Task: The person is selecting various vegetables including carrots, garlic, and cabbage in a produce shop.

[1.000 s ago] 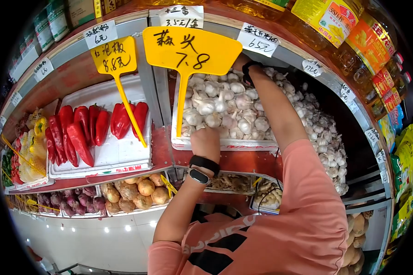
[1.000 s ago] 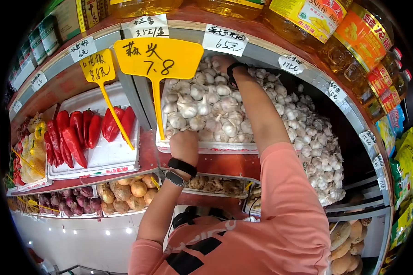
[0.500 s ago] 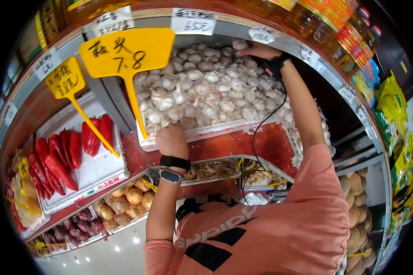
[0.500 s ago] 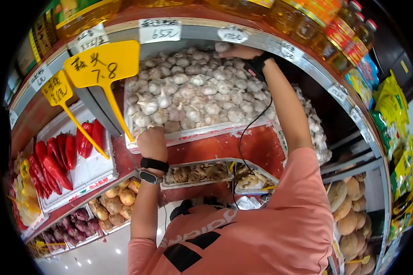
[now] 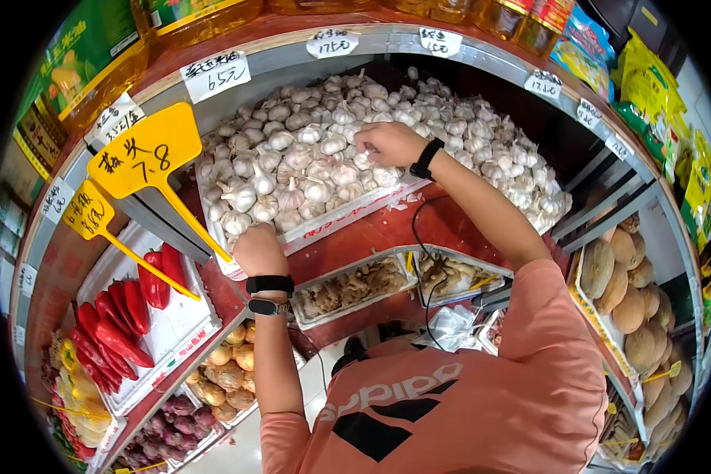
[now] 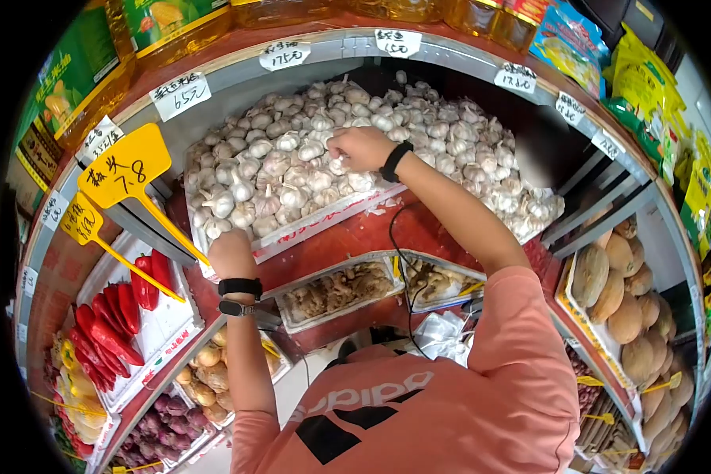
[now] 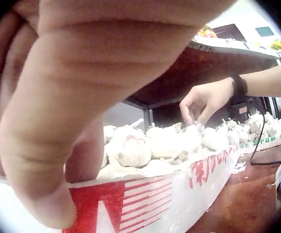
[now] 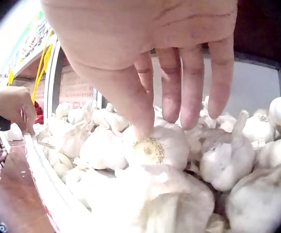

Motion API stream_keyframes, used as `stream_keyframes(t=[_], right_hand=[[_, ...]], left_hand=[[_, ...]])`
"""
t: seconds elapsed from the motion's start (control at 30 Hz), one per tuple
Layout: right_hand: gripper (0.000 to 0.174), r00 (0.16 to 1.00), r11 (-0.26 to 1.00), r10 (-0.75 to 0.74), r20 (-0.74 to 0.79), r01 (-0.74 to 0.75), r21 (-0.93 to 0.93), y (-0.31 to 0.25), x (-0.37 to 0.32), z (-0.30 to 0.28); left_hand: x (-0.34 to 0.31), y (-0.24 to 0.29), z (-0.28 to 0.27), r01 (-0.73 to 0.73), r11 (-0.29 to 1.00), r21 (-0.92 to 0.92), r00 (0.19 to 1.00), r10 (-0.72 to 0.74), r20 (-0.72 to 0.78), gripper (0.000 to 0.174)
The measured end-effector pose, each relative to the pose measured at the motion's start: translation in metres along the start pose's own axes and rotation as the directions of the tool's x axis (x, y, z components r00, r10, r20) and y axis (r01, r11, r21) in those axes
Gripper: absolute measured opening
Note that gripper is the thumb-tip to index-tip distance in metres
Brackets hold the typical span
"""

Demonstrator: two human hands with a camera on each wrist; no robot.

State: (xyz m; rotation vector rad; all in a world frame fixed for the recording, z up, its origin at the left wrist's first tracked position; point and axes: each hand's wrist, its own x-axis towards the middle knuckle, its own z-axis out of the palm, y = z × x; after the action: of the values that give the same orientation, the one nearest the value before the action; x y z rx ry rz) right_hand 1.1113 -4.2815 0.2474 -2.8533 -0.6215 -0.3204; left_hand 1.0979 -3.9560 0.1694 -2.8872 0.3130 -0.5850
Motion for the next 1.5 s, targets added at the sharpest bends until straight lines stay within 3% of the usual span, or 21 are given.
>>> stream_keyframes(t=[0.07, 0.17, 0.27, 0.4, 0.47, 0.57, 0.7, 0.83, 0.93, 1.03, 1.13, 1.17, 1.27, 1.33, 1.5], right_hand=[[0.022, 0.999, 0.999, -0.031, -0.005, 0.031, -0.017, 0.005, 0.001, 0.004], [0.031, 0.995, 0.988, 0.005, 0.096, -0.020, 0.153, 0.012, -0.001, 0.006], [0.039, 1.000, 1.000, -0.031, -0.003, 0.031, 0.001, 0.009, -0.008, 0.017], [0.044, 0.987, 0.984, 0.128, 0.097, -0.114, -0.139, -0.005, -0.008, 0.015], [0.041, 0.991, 0.977, 0.119, 0.062, -0.106, -0.183, -0.007, -0.011, 0.021], [0.047, 0.995, 0.971, 0.096, -0.021, -0.098, -0.217, -0.008, -0.018, 0.028], [0.055, 0.995, 0.991, 0.066, -0.069, -0.073, -0.113, 0.003, -0.042, 0.002], [0.053, 0.910, 0.931, 0.365, -0.195, -0.364, 0.039, 0.036, -0.097, -0.065], [0.049, 0.696, 0.753, 0.627, -0.350, -0.657, 0.042, 0.049, -0.161, -0.091], [0.047, 0.614, 0.598, 0.770, -0.172, -0.789, -0.137, 0.079, -0.209, -0.070], [0.039, 0.609, 0.604, 0.767, -0.202, -0.791, -0.097, 0.099, -0.234, -0.040], [0.035, 0.642, 0.652, 0.716, -0.273, -0.755, -0.069, 0.104, -0.238, -0.032], [0.038, 0.616, 0.585, 0.774, -0.145, -0.784, -0.205, 0.087, -0.228, -0.031], [0.034, 0.596, 0.547, 0.775, -0.211, -0.799, -0.249, 0.094, -0.225, -0.015], [0.042, 0.587, 0.614, 0.721, -0.367, -0.787, -0.053, 0.084, -0.233, -0.017]], left_hand=[[-0.003, -0.003, -0.002, -0.009, 1.000, -0.006, 1.000, 0.009, -0.009, 0.014], [-0.008, -0.007, 0.001, -0.003, 0.999, -0.032, 1.000, 0.002, -0.018, 0.013], [-0.008, -0.013, 0.007, -0.053, 0.997, -0.055, 0.998, 0.051, -0.033, 0.012], [-0.010, -0.019, 0.004, -0.090, 0.975, -0.201, 0.994, 0.074, -0.085, 0.011], [-0.011, -0.019, 0.000, -0.077, 0.972, -0.224, 0.994, 0.057, -0.093, 0.014], [-0.011, -0.019, 0.002, -0.106, 0.974, -0.201, 0.991, 0.086, -0.105, 0.016], [-0.008, -0.019, 0.000, -0.110, 0.969, -0.222, 0.991, 0.090, -0.102, 0.012], [-0.006, -0.020, 0.000, -0.108, 0.963, -0.246, 0.993, 0.091, -0.082, 0.012], [-0.009, -0.017, -0.005, -0.092, 0.965, -0.247, 0.994, 0.074, -0.084, 0.012], [-0.009, -0.014, -0.002, -0.094, 0.976, -0.197, 0.993, 0.076, -0.095, 0.012], [-0.006, -0.011, 0.002, -0.089, 0.988, -0.123, 0.989, 0.073, -0.132, 0.011], [-0.005, -0.010, 0.006, -0.088, 0.992, -0.095, 0.986, 0.074, -0.148, 0.011], [-0.004, -0.014, 0.015, -0.135, 0.985, -0.105, 0.981, 0.117, -0.155, 0.011], [-0.007, -0.018, 0.015, -0.167, 0.974, -0.154, 0.970, 0.135, -0.201, 0.008], [-0.015, -0.014, -0.005, -0.144, 0.968, -0.206, 0.979, 0.109, -0.175, 0.008]])
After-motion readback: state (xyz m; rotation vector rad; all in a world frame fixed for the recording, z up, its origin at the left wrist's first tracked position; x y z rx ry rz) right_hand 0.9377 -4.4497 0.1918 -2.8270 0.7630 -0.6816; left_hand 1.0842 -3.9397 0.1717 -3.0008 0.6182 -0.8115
